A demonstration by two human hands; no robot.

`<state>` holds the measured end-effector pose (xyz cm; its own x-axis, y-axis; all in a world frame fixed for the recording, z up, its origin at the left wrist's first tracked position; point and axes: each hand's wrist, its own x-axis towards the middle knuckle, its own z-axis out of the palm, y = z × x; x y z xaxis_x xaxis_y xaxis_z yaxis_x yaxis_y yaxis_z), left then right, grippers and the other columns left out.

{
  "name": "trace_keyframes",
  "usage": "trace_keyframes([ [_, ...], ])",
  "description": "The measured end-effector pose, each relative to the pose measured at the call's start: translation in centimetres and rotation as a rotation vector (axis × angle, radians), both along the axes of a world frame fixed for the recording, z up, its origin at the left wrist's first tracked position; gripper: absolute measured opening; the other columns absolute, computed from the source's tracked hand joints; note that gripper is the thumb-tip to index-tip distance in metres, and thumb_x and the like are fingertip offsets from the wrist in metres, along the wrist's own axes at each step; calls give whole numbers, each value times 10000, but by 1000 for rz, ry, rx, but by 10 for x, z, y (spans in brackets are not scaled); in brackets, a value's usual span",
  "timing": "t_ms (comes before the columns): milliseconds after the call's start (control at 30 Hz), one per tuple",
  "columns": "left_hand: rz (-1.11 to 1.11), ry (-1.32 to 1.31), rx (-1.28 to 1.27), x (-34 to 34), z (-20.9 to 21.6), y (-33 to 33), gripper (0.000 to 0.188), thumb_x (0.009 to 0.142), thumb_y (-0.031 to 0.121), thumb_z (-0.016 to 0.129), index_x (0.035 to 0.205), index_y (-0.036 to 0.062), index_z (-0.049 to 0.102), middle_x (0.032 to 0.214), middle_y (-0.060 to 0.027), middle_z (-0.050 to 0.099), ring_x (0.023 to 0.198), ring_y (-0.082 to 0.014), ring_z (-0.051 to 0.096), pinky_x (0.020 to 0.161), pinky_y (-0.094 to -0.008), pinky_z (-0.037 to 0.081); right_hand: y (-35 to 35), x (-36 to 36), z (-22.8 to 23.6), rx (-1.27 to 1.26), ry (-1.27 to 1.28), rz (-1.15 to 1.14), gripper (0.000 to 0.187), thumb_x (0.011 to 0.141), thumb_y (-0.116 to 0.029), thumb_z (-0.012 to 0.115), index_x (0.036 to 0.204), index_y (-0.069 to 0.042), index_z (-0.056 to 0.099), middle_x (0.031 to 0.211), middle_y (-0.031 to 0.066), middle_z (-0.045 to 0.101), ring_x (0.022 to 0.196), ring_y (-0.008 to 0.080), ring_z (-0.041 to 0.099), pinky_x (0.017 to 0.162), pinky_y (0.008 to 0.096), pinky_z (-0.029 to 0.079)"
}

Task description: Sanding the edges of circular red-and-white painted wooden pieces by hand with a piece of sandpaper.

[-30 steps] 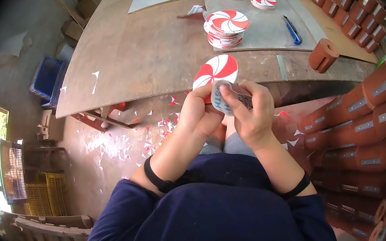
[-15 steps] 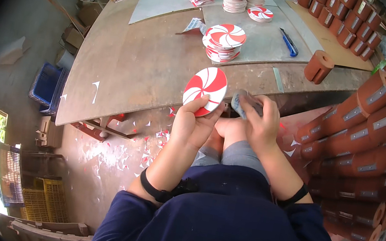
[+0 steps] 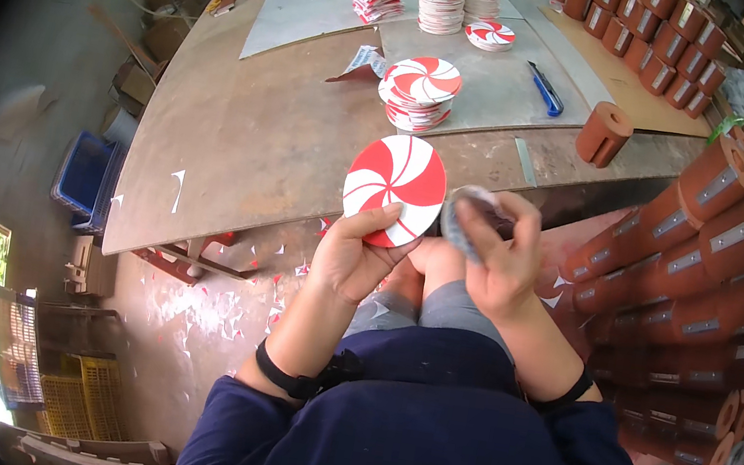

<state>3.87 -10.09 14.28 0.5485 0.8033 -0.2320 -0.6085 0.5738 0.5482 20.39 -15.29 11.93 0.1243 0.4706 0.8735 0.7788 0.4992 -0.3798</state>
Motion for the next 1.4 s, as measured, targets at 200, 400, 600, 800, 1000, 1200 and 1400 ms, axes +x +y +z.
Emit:
trace_keyframes([
  [200,33,-48,-51,3,-3,2,386,814,-15,481,1184,-43,375,1127,-164,513,1027,-261,531,856,-368,476,14,15,-33,-146,15,2,536,539,-110,721,1061,-118,598,974,120,485,793,282,532,671,336,461],
  [400,-110,-65,75,0,-5,-2,432,794,-25,499,1203,-44,365,1141,-166,505,1049,-265,514,865,-379,456,0,4,-1,10,-123,150,537,530,-104,721,1052,-124,601,975,120,490,836,280,522,684,338,458],
  [600,-183,-138,110,-7,-9,3,476,761,-23,532,1205,-49,363,1142,-168,506,1023,-259,530,812,-367,481,5,8,-12,-10,69,66,556,521,-67,705,1062,-110,587,1006,127,492,828,278,534,668,332,462],
  [800,-179,-86,146,-9,-18,5,509,720,-45,574,1188,-54,373,1122,-163,514,996,-251,545,784,-350,496,4,13,-8,39,-75,297,469,554,-38,676,1017,-90,617,978,119,493,806,258,532,659,328,469],
  [1000,-255,-47,208,-14,-19,12,530,668,-59,621,1153,-67,408,1059,-147,550,960,-241,563,834,-355,468,-4,12,16,60,-68,257,499,548,-42,684,1039,-91,611,950,121,512,779,271,559,651,307,464],
  [1200,-281,-97,212,-21,-21,16,534,643,-63,629,1137,-72,428,1053,-151,558,964,-240,564,836,-348,464,4,21,4,-83,-112,228,528,516,-69,712,1033,-87,609,951,107,504,784,266,547,671,312,465],
  [1400,-337,-6,241,-24,-25,17,574,615,-90,644,1144,-74,420,1027,-139,565,936,-228,572,799,-336,478,-4,10,10,-4,-47,461,417,593,-15,663,1003,-82,625,981,126,481,812,252,537,691,315,462],
])
